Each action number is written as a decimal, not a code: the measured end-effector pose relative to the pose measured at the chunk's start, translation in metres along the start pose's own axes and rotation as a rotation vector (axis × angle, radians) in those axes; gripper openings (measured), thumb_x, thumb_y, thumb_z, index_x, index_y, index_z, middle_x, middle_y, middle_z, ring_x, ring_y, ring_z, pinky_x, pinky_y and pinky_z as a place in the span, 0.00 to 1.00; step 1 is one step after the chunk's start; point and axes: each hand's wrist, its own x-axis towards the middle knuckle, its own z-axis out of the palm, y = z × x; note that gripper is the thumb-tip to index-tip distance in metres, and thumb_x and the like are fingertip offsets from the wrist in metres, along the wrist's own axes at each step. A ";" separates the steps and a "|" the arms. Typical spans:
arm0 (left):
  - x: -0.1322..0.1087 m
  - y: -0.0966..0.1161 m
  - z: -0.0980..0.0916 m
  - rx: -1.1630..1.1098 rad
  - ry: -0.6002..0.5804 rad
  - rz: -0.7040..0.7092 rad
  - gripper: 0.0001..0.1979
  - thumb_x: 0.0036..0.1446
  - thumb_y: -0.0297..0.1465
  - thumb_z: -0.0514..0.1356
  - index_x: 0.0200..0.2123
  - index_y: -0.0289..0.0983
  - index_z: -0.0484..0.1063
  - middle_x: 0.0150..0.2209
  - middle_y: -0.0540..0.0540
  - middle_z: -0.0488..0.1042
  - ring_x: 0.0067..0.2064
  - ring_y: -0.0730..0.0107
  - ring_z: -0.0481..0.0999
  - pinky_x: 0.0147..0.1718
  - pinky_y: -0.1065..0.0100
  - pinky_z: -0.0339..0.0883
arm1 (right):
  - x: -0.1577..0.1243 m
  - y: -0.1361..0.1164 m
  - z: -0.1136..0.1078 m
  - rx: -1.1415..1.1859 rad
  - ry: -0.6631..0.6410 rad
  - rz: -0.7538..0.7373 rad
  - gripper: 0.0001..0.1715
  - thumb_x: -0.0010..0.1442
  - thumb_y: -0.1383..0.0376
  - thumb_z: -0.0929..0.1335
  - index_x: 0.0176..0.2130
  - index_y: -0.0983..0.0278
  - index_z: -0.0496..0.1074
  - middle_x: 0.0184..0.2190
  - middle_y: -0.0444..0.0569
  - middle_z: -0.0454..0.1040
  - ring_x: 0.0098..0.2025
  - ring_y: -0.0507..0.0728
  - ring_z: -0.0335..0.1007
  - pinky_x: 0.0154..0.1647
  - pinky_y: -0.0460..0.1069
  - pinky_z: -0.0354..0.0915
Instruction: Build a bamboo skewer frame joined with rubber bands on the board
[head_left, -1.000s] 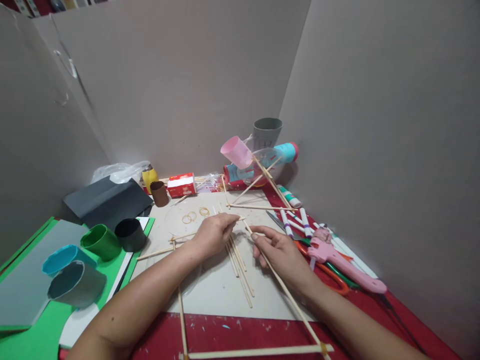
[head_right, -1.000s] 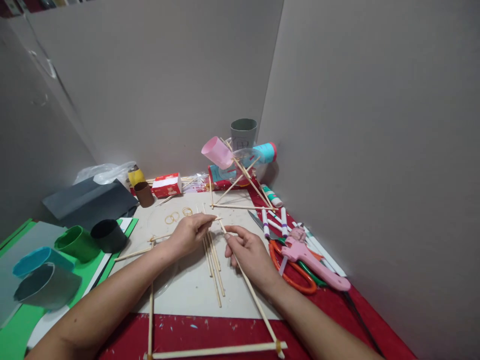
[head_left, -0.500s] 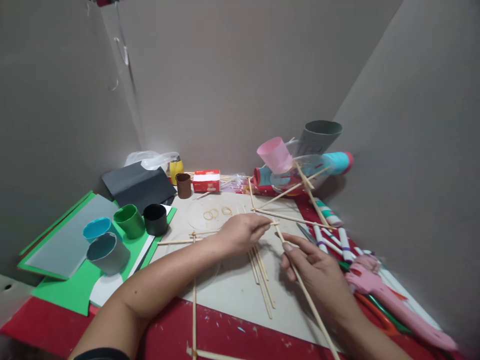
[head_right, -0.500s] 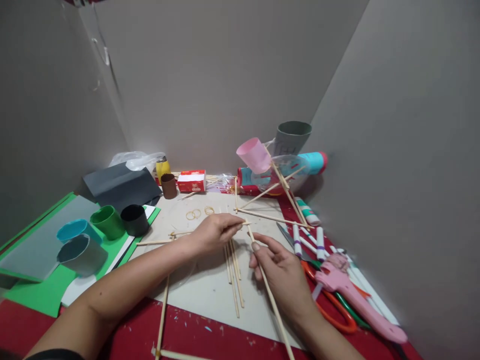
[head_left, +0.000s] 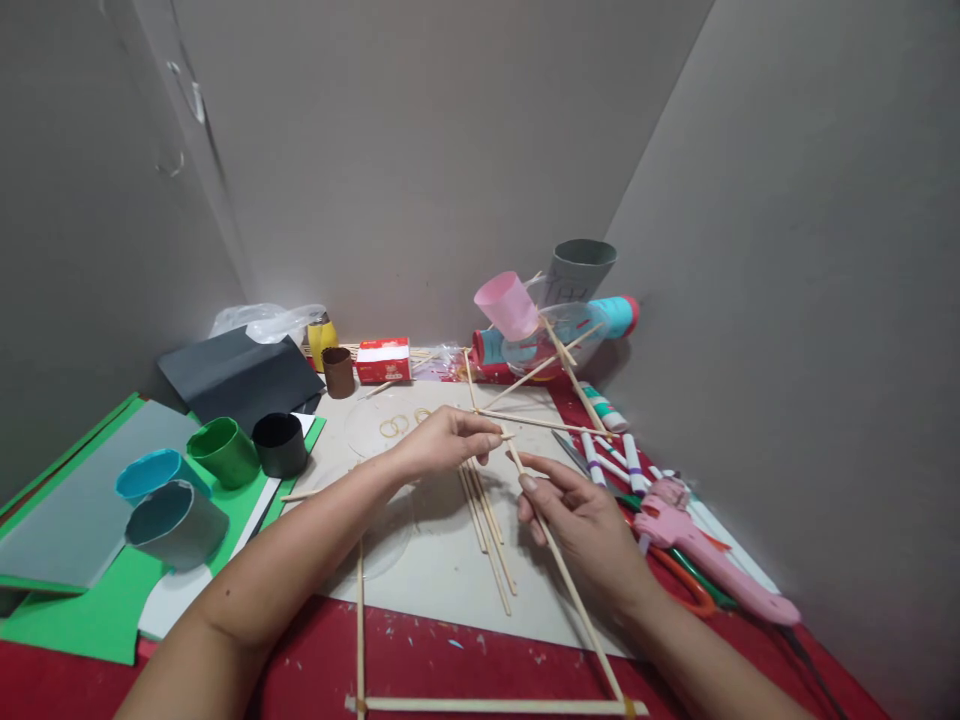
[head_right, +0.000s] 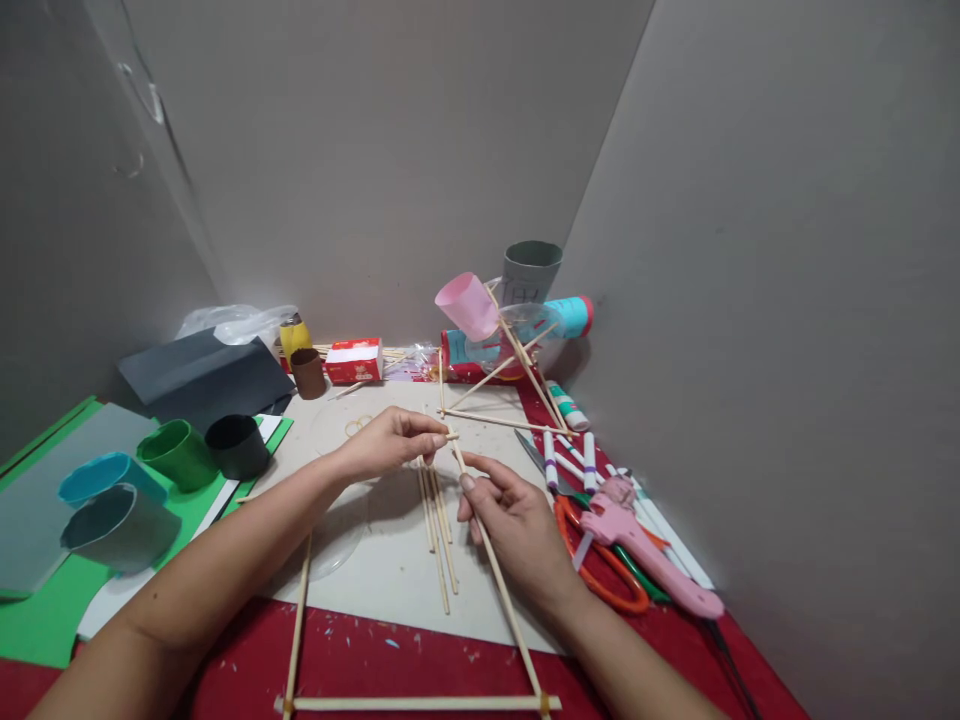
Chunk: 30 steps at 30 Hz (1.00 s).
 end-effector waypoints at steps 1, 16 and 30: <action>0.000 0.001 -0.002 -0.024 -0.011 -0.010 0.13 0.56 0.36 0.59 0.39 0.33 0.77 0.23 0.53 0.69 0.25 0.78 0.62 0.27 0.73 0.55 | 0.000 -0.001 0.000 0.000 -0.005 -0.001 0.29 0.57 0.50 0.69 0.51 0.65 0.69 0.20 0.42 0.70 0.17 0.49 0.58 0.18 0.44 0.57; -0.013 0.033 -0.012 -0.331 -0.166 -0.122 0.16 0.48 0.39 0.67 0.36 0.34 0.73 0.25 0.49 0.74 0.18 0.83 0.57 0.18 0.74 0.45 | -0.004 -0.009 0.001 0.056 -0.065 -0.039 0.30 0.55 0.49 0.70 0.50 0.66 0.71 0.22 0.44 0.72 0.18 0.49 0.62 0.20 0.45 0.59; -0.023 0.057 -0.033 -0.370 0.077 0.011 0.10 0.51 0.34 0.65 0.35 0.35 0.73 0.31 0.45 0.78 0.17 0.86 0.52 0.17 0.75 0.41 | 0.001 -0.026 -0.017 0.015 -0.085 -0.115 0.27 0.54 0.48 0.70 0.45 0.64 0.76 0.29 0.51 0.79 0.28 0.54 0.73 0.32 0.49 0.70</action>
